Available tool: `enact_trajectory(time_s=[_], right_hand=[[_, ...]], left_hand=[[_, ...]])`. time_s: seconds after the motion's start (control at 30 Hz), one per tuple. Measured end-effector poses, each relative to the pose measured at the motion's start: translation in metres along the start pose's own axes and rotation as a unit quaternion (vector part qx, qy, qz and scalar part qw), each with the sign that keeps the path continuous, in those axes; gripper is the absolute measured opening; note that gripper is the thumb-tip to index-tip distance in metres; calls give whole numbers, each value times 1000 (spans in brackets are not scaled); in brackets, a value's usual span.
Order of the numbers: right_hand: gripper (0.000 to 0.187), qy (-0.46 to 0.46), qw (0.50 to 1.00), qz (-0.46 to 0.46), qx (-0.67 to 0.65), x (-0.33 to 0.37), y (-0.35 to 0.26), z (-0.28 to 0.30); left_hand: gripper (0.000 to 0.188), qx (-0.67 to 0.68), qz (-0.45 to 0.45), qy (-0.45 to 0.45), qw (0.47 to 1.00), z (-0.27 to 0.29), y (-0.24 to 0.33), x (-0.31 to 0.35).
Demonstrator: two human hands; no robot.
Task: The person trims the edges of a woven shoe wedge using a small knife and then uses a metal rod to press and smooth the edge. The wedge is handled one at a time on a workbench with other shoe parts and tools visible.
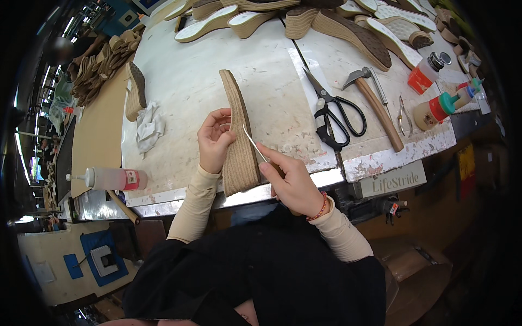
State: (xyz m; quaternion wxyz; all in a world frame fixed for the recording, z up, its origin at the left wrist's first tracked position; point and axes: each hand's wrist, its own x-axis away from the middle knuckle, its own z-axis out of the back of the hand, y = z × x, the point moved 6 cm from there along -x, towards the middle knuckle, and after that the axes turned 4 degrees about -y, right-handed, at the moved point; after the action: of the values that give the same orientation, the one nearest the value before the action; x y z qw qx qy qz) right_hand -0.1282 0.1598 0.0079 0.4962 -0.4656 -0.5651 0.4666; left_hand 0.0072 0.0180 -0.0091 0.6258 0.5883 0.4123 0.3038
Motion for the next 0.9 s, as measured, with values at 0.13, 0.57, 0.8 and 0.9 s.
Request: enact_trajectory(time_s=[0.13,0.57,0.8,0.9], right_hand=[[43,-5,1000,-2,-2,0,-2,0],[61,103,947,134,274,-17,-19,34],[73,140,916,151,344,-46,-21,41],[67,165,911,140,350,-49,-18,46]], left_hand=[[35,1,-17,10,1000,0,1,1],[17,-73,-90,55,992,6,13,4],[19,29,-25,83,996,9,8,4],[20,-16,-44,60,997,3,10,3]])
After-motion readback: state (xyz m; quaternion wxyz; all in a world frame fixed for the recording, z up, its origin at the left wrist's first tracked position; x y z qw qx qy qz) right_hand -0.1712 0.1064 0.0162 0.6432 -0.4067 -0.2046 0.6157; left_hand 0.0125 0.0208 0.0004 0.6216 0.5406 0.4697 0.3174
